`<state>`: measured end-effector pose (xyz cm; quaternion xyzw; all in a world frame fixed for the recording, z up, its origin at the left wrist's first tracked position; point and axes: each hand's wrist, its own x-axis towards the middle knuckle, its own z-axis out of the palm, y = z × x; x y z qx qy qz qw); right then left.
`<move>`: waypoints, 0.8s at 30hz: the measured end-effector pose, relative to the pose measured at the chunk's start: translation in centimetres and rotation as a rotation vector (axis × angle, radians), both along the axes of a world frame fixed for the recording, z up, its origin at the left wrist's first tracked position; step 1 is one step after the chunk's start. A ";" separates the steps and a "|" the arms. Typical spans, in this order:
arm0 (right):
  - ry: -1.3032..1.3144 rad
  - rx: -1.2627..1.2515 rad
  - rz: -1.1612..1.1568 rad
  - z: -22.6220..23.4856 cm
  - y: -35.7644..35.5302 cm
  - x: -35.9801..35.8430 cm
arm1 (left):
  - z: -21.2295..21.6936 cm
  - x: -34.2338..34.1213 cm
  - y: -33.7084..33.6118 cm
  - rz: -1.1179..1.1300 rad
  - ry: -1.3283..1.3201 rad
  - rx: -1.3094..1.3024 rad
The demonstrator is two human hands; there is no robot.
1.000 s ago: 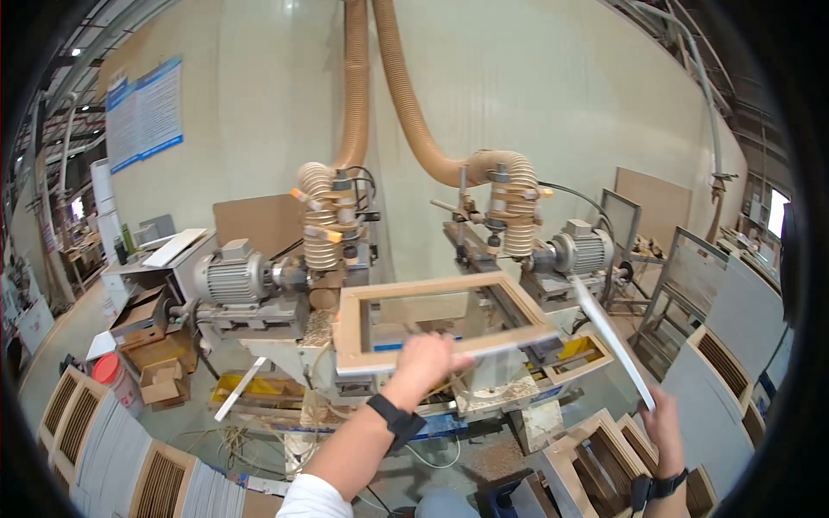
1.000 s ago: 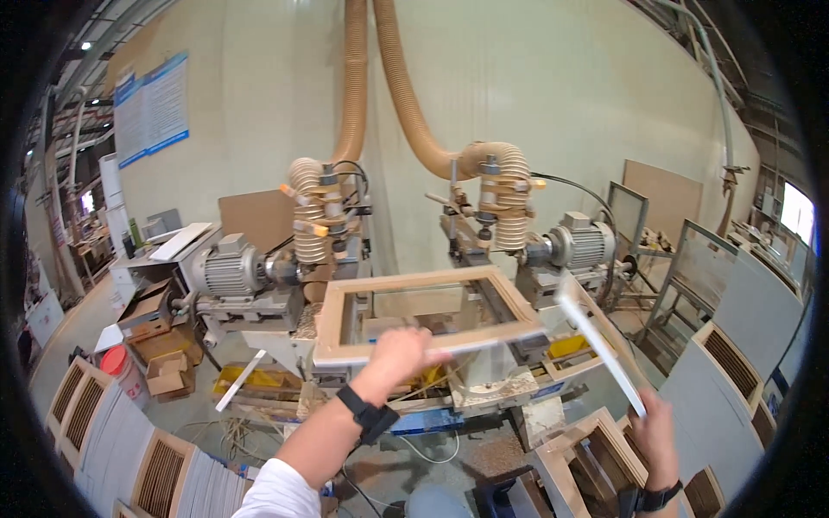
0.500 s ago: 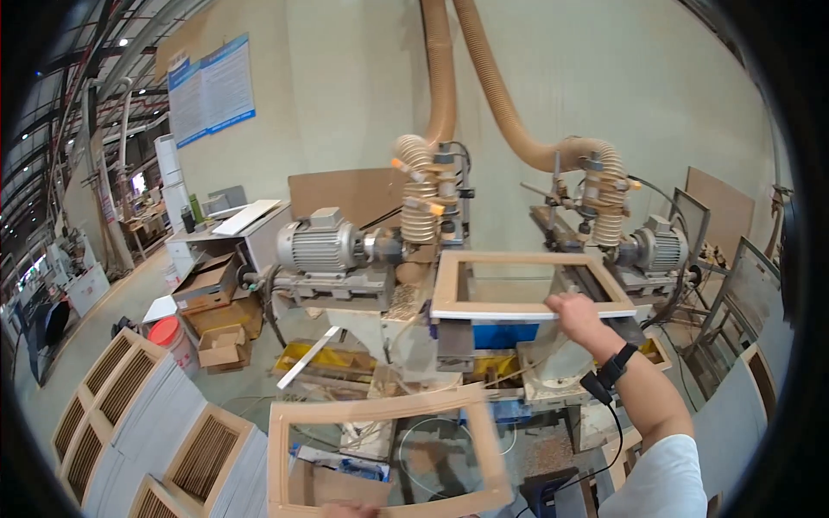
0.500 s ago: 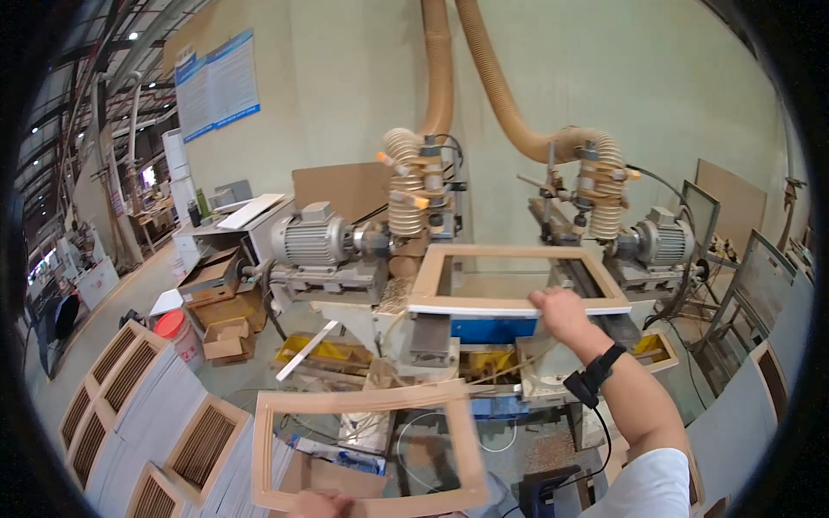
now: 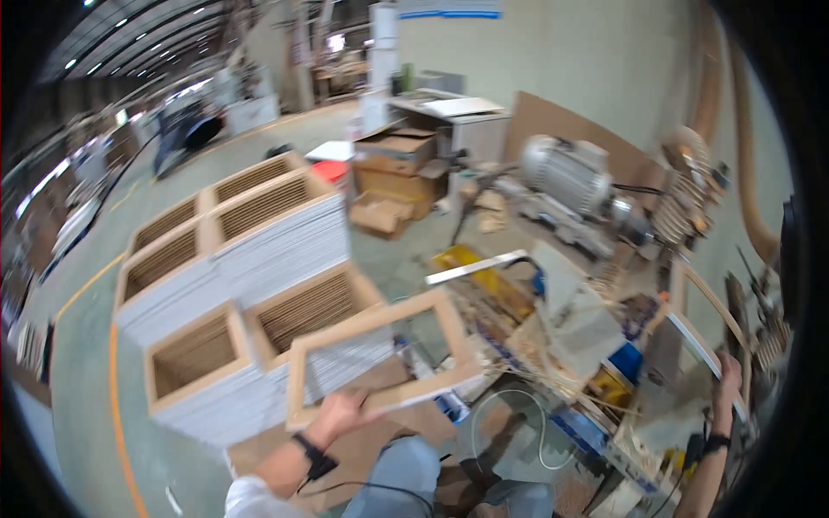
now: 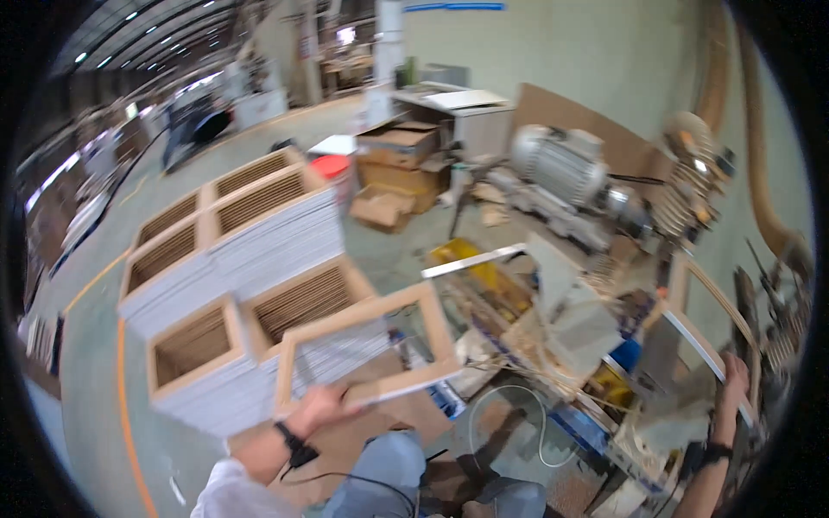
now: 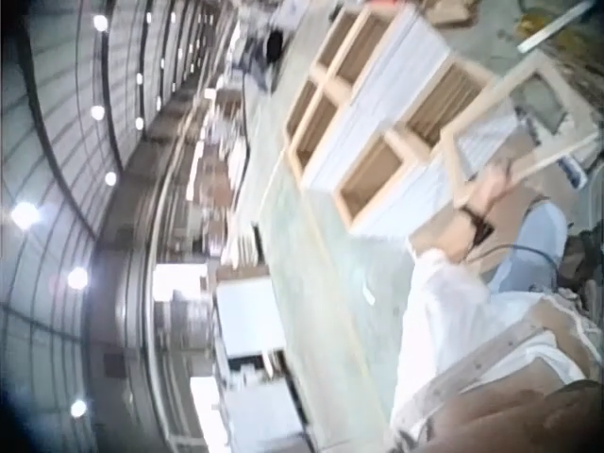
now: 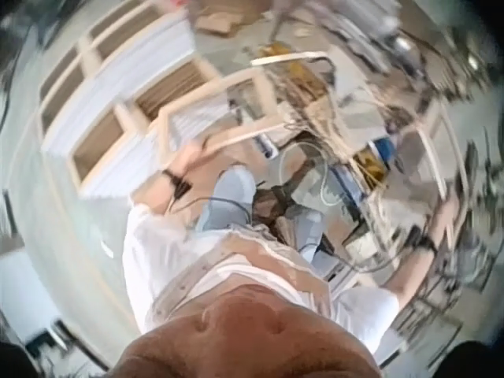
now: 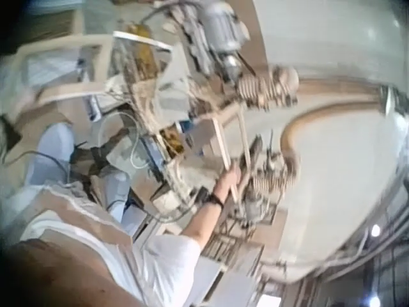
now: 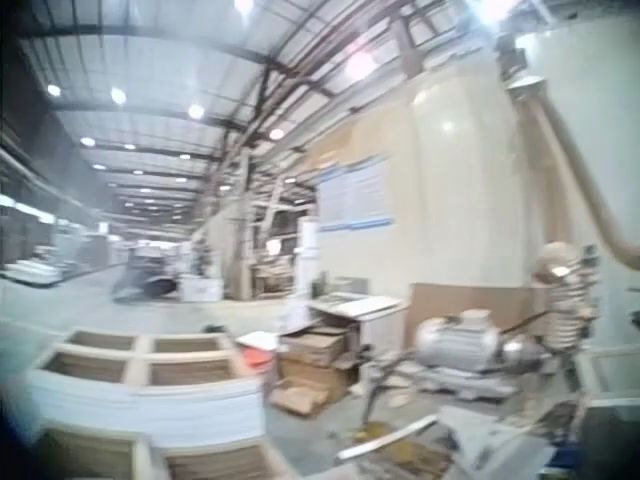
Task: Placing wooden frames into an industrial machine for processing and stacking them.
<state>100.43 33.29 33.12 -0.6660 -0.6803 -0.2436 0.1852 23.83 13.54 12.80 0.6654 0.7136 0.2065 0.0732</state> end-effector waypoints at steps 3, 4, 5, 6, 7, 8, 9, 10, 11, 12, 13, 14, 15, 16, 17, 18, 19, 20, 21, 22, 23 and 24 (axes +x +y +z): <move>-0.073 0.133 -0.178 -1.2 -1.4 -4.8 | -1.8 -4.2 3.8 0.099 0.163 -0.056; -0.113 0.205 -0.109 -1.7 -2.3 -6.7 | -2.2 -5.6 4.7 0.107 0.154 -0.052; -0.164 0.207 -0.044 -2.3 -3.5 -8.1 | -2.7 -6.8 5.8 0.194 0.170 -0.076; -0.063 0.182 -0.009 -3.2 -5.4 -11.3 | -3.4 -8.2 6.5 0.282 0.189 -0.103; -0.096 0.151 -0.036 -4.7 -7.5 -13.1 | -4.8 -9.8 7.1 0.274 0.180 -0.097; -0.116 0.143 -0.073 -6.3 -10.6 -12.8 | -5.5 -11.3 7.0 0.301 0.159 -0.018; -0.177 0.052 -0.105 -8.8 -13.6 -11.0 | -6.3 -13.0 7.2 0.326 0.127 0.038; -0.238 -0.044 -0.149 -10.2 -16.4 -9.6 | -6.4 -13.7 7.8 0.375 0.127 -0.091; -0.202 -0.019 -0.010 -8.3 -19.0 -13.2 | -6.3 -14.4 7.9 0.435 0.137 -0.229; -0.166 0.010 0.128 -6.1 -21.7 -17.1 | -6.9 -15.3 8.0 0.418 0.134 -0.225; -0.137 -0.004 -0.013 -8.1 -24.1 -14.9 | -8.2 -16.0 8.0 0.405 0.203 -0.161; -0.099 -0.019 -0.155 -11.3 -27.4 -12.5 | -9.3 -16.7 8.0 0.392 0.279 -0.097; 0.257 -0.074 -0.333 -13.0 -30.1 -11.8 | -10.4 -17.5 8.1 0.369 0.278 -0.091; 0.614 -0.120 -0.505 -14.1 -32.7 -11.3 | -11.6 -18.2 8.3 0.449 0.321 -0.019; 0.613 -0.109 -0.527 -15.1 -34.8 -10.0 | -12.7 -18.7 8.6 0.532 0.360 0.056; 0.480 -0.213 -0.502 -15.9 -37.2 -8.3 | -13.2 -18.9 8.9 0.503 0.355 0.066; 0.354 -0.319 -0.478 -14.6 -38.2 -10.0 | -13.2 -18.9 9.1 0.518 0.391 0.074; 0.744 -0.170 -0.350 -13.8 -39.3 -12.3 | -13.0 -18.4 9.6 0.531 0.429 0.088; 0.761 -0.154 -0.384 -14.9 -40.6 -11.6 | -12.0 -17.2 9.8 0.612 0.391 0.003; 0.711 -0.247 -0.492 -15.7 -42.2 -11.4 | -11.7 -16.4 10.2 0.663 0.423 -0.014; 0.667 -0.335 -0.609 -17.0 -43.8 -11.1 | -10.8 -15.2 10.6 0.675 0.445 -0.062; 0.634 -0.428 -0.711 -18.6 -45.0 -10.3 | -11.4 -15.3 10.8 0.656 0.428 -0.019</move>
